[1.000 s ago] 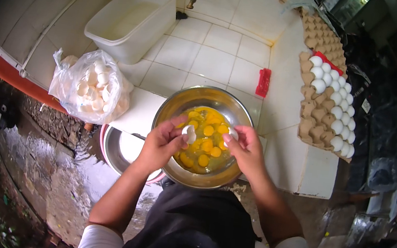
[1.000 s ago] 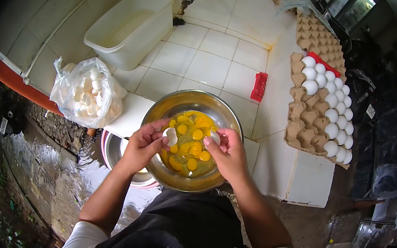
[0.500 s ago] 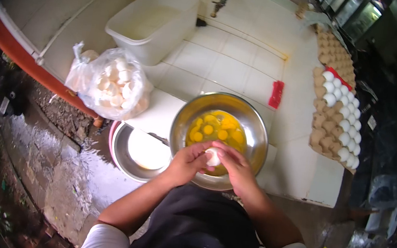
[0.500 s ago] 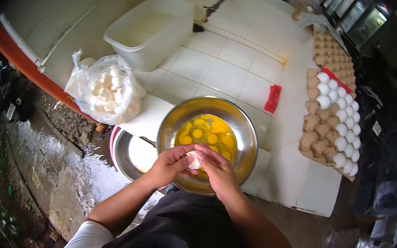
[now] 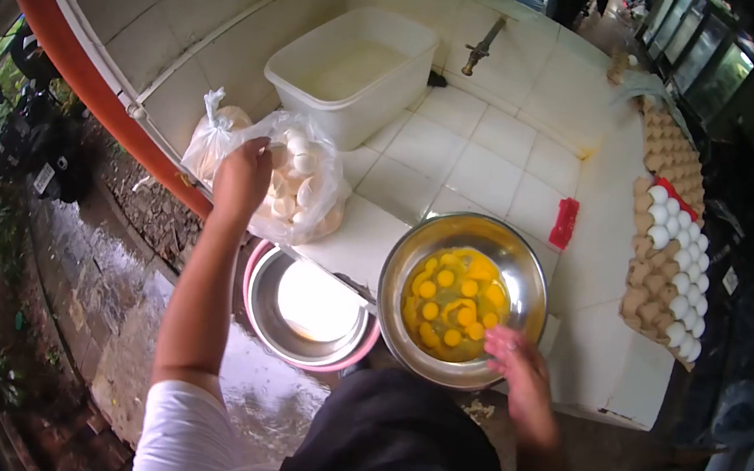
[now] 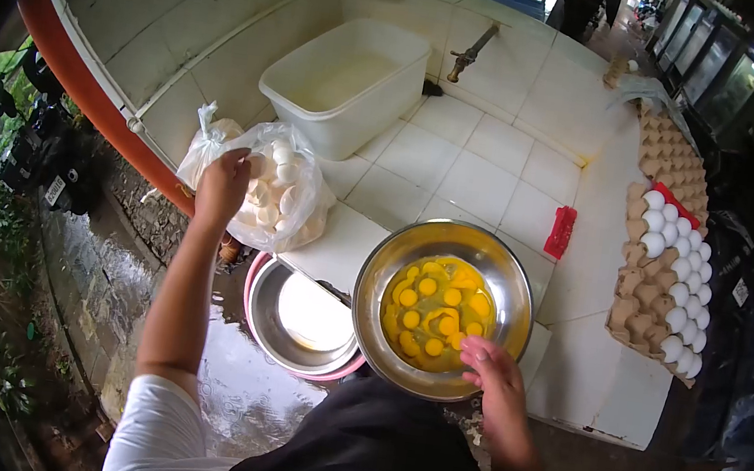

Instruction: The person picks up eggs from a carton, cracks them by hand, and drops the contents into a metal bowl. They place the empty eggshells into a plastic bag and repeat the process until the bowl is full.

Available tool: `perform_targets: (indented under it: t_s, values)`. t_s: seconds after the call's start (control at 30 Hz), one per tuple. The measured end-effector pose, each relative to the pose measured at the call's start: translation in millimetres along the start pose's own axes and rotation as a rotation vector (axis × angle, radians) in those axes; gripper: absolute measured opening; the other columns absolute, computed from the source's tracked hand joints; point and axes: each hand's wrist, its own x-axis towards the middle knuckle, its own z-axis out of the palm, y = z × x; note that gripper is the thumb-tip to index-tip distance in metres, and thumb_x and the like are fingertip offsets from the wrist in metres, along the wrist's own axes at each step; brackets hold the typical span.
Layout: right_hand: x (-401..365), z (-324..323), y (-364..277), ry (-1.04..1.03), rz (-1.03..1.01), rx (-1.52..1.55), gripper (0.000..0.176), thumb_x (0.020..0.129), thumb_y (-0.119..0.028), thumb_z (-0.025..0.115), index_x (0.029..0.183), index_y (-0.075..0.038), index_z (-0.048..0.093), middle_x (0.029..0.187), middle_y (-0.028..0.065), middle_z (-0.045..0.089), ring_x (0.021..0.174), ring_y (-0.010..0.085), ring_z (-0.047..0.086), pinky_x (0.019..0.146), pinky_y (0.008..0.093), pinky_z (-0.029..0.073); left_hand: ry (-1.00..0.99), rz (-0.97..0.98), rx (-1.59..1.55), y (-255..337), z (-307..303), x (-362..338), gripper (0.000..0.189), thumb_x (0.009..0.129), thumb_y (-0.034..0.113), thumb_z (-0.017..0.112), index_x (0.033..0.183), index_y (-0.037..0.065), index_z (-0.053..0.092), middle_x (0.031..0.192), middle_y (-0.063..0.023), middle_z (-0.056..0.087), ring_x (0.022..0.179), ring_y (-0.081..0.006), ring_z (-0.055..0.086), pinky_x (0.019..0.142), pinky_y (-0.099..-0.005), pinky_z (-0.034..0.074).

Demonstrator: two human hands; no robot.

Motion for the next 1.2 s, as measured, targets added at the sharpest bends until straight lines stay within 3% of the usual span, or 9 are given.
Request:
perform_targets:
  t_s: [0.17,0.33,0.47,0.53,0.77,0.9,1.0,1.1,1.2]
  values:
    - [-6,3,0,0.009,-0.017,-0.001,0.032,0.098,-0.024,0.057,0.123,-0.004,0.060,0.119,0.0098,0.066,0.106,0.0185,0.062,0.086,0.0302,0.048,-0.195,0.044,0.265,4,-11,21,0.038,0.086,0.026,0.063,0.120,0.009,0.064,0.098,-0.0182,0.070,0.092,-0.0356,0.068,0.082,-0.0438,0.053]
    - [-11,5,-7,0.033,-0.059,-0.008,0.029,0.097,-0.022,0.060,0.121,-0.006,0.062,0.118,0.0078,0.066,0.104,0.0160,0.062,0.084,0.0283,0.048,0.089,0.004,-0.033,10,-26,14,0.034,0.081,0.028,0.073,0.108,0.008,0.069,0.090,-0.0122,0.070,0.081,-0.0295,0.068,0.073,-0.0388,0.054]
    - [-10,4,-4,0.046,-0.053,-0.023,0.030,0.098,-0.022,0.056,0.121,-0.004,0.061,0.117,0.0101,0.066,0.103,0.0181,0.063,0.084,0.0294,0.049,-0.132,0.202,-0.136,56,0,-57,0.038,0.073,0.029,0.081,0.102,0.007,0.070,0.090,-0.0109,0.068,0.079,-0.0278,0.067,0.070,-0.0390,0.054]
    - [-8,6,-5,0.035,-0.042,-0.032,0.030,0.098,-0.022,0.056,0.121,-0.004,0.060,0.116,0.0101,0.067,0.103,0.0179,0.063,0.084,0.0294,0.049,0.005,0.414,-0.002,65,21,-68,0.033,0.073,0.027,0.080,0.096,0.006,0.070,0.090,-0.0107,0.067,0.078,-0.0293,0.066,0.072,-0.0406,0.053]
    - [-8,9,-4,-0.030,-0.086,-0.026,0.028,0.096,-0.015,0.062,0.120,-0.002,0.059,0.115,0.0084,0.066,0.104,0.0135,0.061,0.085,0.0240,0.048,-0.005,0.217,-0.127,44,32,-53,0.011,0.083,0.012,0.065,0.090,0.004,0.069,0.083,-0.0153,0.067,0.082,-0.0357,0.064,0.075,-0.0424,0.052]
    - [-11,5,-4,-0.028,-0.106,-0.018,0.027,0.096,-0.011,0.062,0.120,0.000,0.059,0.115,0.0109,0.065,0.110,0.0157,0.060,0.095,0.0270,0.047,-0.171,0.163,-0.229,35,30,-64,0.060,0.072,0.021,0.080,0.125,0.001,0.058,0.115,-0.0211,0.063,0.108,-0.0378,0.060,0.094,-0.0422,0.048]
    - [-14,-12,0,-0.067,-0.204,-0.044,0.031,0.095,-0.015,0.065,0.122,0.000,0.058,0.116,0.0123,0.065,0.112,0.0172,0.060,0.095,0.0282,0.048,-0.013,0.159,-0.322,49,22,-88,0.059,0.071,0.017,0.085,0.120,-0.003,0.057,0.123,-0.0217,0.059,0.114,-0.0358,0.057,0.102,-0.0408,0.043]
    - [-38,-29,-33,-0.121,-0.173,-0.187,0.035,0.093,-0.019,0.067,0.122,-0.001,0.060,0.111,0.0091,0.066,0.103,0.0149,0.062,0.087,0.0279,0.051,0.064,0.060,-0.484,25,26,-113,0.019,0.087,0.008,0.069,0.102,-0.002,0.062,0.104,-0.0124,0.062,0.087,-0.0244,0.060,0.073,-0.0346,0.050]
    - [-56,-65,-70,-0.034,-0.325,-0.500,0.033,0.091,-0.018,0.069,0.120,-0.003,0.063,0.106,0.0050,0.066,0.093,0.0114,0.062,0.080,0.0253,0.050,0.048,-0.004,-0.483,8,22,-140,0.017,0.090,0.007,0.066,0.103,-0.004,0.063,0.099,-0.0117,0.061,0.084,-0.0214,0.058,0.070,-0.0314,0.050]
